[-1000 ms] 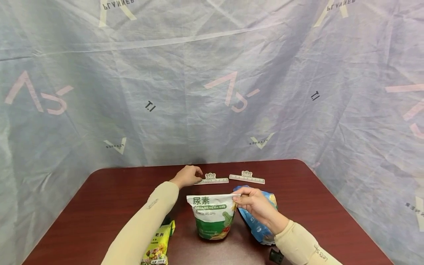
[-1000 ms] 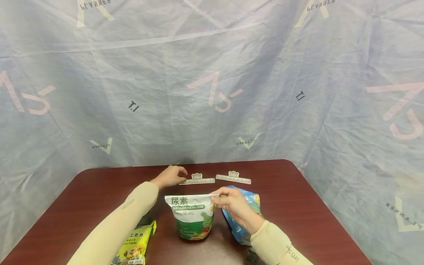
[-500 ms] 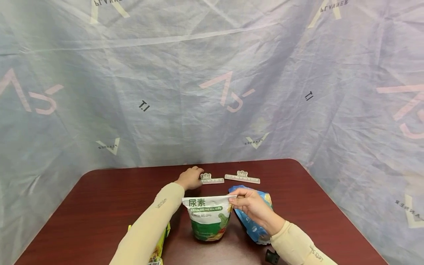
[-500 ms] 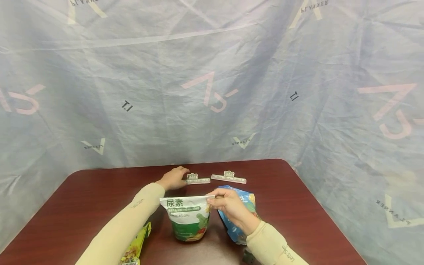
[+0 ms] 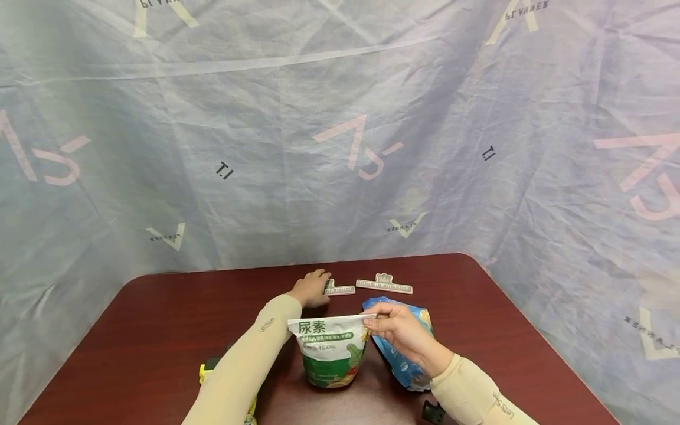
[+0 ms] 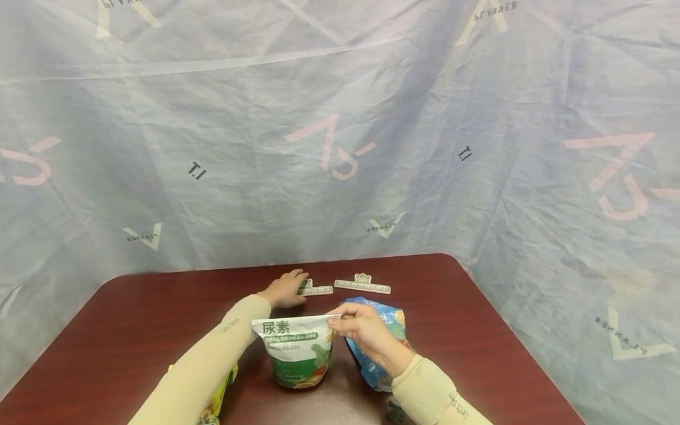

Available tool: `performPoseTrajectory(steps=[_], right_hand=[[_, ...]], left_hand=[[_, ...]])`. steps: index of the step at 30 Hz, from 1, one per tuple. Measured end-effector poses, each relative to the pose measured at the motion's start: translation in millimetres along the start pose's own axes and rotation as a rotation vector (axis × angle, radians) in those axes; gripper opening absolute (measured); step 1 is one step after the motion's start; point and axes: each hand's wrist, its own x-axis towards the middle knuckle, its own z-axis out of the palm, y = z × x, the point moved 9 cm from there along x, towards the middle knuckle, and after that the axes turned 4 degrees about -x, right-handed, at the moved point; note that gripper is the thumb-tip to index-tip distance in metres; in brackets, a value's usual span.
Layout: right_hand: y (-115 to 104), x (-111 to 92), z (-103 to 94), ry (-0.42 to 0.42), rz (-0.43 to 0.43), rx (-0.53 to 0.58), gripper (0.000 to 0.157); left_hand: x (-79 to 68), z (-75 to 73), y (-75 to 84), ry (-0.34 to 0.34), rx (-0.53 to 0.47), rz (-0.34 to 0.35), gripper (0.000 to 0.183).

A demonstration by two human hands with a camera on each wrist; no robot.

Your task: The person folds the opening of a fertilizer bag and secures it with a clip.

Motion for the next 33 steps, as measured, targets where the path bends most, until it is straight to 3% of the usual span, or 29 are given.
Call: performPoseTrajectory(steps=[8, 12, 16, 24, 33], right_hand=[[1, 1, -0.6, 0.006, 0.001, -0.003, 0.025], [2, 1, -0.8, 0.013, 0.002, -0.001, 0.027], [3, 1, 0.4, 0.012, 0.000, 0.007, 0.027], [1, -1, 1.8, 0.010, -0.003, 0.016, 0.028], [0, -2, 1.4, 0.008, -0.007, 0.020, 0.027]], left_hand=[[6.0, 10.2, -0.7, -0.046, 0.012, -0.047, 0.067], [8.2, 12.4, 0.0, -0.049, 0.008, -0.046, 0.057], [11.2, 13.5, 2.3, -0.035, 0.036, -0.028, 0.048], [15.9, 12.9, 1.0, 0.015, 0.064, -0.055, 0.045], [17.4, 12.5, -2.1, 0.073, -0.066, -0.038, 0.035]])
